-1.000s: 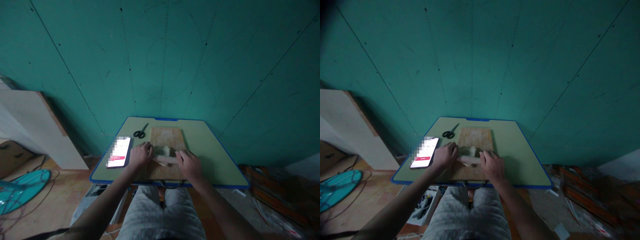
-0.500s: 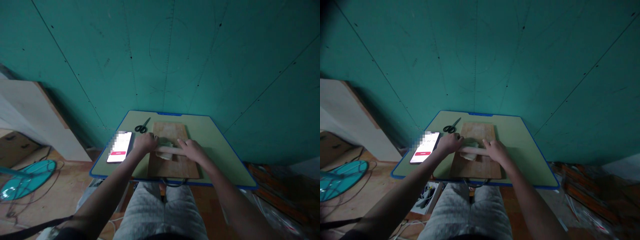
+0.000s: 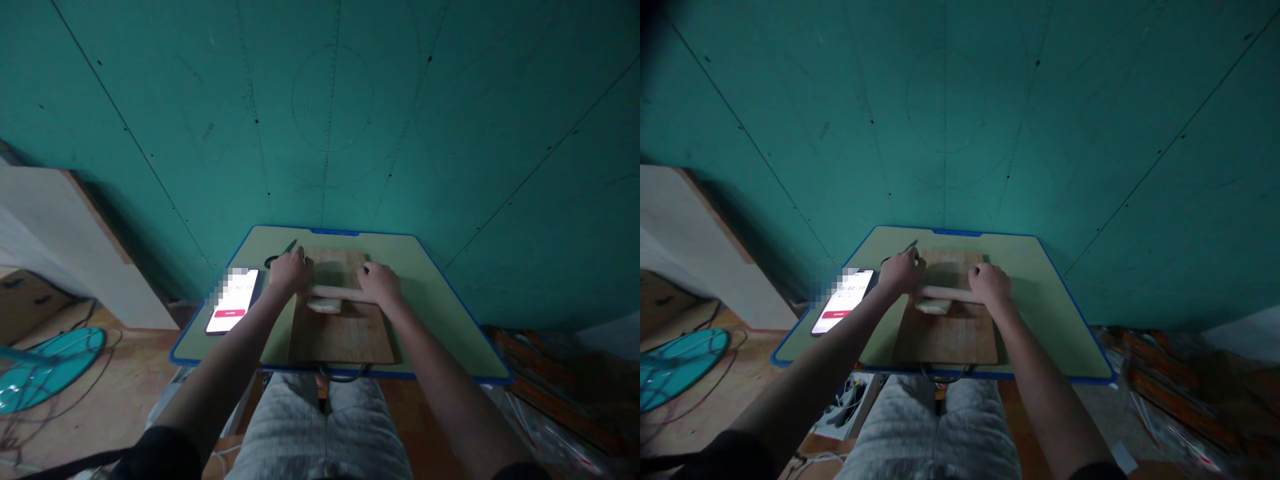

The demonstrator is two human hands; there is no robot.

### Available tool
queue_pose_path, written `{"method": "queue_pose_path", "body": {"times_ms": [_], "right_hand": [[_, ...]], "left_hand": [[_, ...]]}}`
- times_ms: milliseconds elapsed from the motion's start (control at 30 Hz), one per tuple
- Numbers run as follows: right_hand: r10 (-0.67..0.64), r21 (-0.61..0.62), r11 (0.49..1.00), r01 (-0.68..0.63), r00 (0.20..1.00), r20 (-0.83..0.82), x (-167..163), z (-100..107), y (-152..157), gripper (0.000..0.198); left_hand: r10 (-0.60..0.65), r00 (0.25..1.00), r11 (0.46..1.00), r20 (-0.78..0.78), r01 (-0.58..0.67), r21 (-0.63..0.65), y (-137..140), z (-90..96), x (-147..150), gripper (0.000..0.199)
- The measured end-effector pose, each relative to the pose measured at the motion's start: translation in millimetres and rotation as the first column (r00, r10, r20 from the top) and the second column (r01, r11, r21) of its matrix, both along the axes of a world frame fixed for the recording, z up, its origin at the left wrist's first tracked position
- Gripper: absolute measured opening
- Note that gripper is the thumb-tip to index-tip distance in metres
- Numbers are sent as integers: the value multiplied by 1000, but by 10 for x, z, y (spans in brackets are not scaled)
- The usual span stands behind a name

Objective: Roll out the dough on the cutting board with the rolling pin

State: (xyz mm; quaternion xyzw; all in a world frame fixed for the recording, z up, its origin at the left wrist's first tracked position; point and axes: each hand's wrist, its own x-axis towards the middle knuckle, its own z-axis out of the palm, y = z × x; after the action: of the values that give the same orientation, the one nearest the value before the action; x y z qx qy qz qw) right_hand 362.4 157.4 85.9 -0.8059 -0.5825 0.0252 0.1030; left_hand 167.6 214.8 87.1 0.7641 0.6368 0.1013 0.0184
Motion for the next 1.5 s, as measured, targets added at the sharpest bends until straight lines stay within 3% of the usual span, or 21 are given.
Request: {"method": "queue_pose_path", "body": {"times_ms": [333, 533, 700, 900, 1000, 1100, 1233, 1500], "right_hand": [[-41, -57, 998, 40, 999, -15, 37, 1, 277, 34], [-2, -42, 999, 2, 1000, -13, 10, -9, 185, 31], [129, 46, 990, -130, 991, 31, -62, -77, -137, 29], [266, 166, 945, -280, 958, 104, -207, -246, -636, 35], [335, 280, 884, -373, 926, 175, -239, -349, -848, 32], [413, 344, 808, -479, 876, 251, -221, -416, -969, 31], [424, 380, 768, -515, 854, 300, -188, -416, -1002, 26], [375, 332, 830, -449, 889, 264, -242, -441, -996, 23]], "left_hand": [[1, 1000, 1000, -31, -1, 5, 202, -36, 63, 38], [-41, 999, 999, -31, 42, 26, 159, -74, 39, 38], [-83, 996, 996, -38, 84, 29, -52, -90, -44, 37], [-183, 983, 979, -23, 185, 85, -466, -120, -240, 39], [-427, 904, 899, 2, 424, 112, -677, -195, -411, 38], [-522, 853, 844, 10, 515, 149, -821, -273, -552, 34], [-508, 861, 852, 27, 498, 165, -922, -320, -591, 28], [-386, 923, 911, -2, 381, 157, -1044, -263, -450, 32]]}}
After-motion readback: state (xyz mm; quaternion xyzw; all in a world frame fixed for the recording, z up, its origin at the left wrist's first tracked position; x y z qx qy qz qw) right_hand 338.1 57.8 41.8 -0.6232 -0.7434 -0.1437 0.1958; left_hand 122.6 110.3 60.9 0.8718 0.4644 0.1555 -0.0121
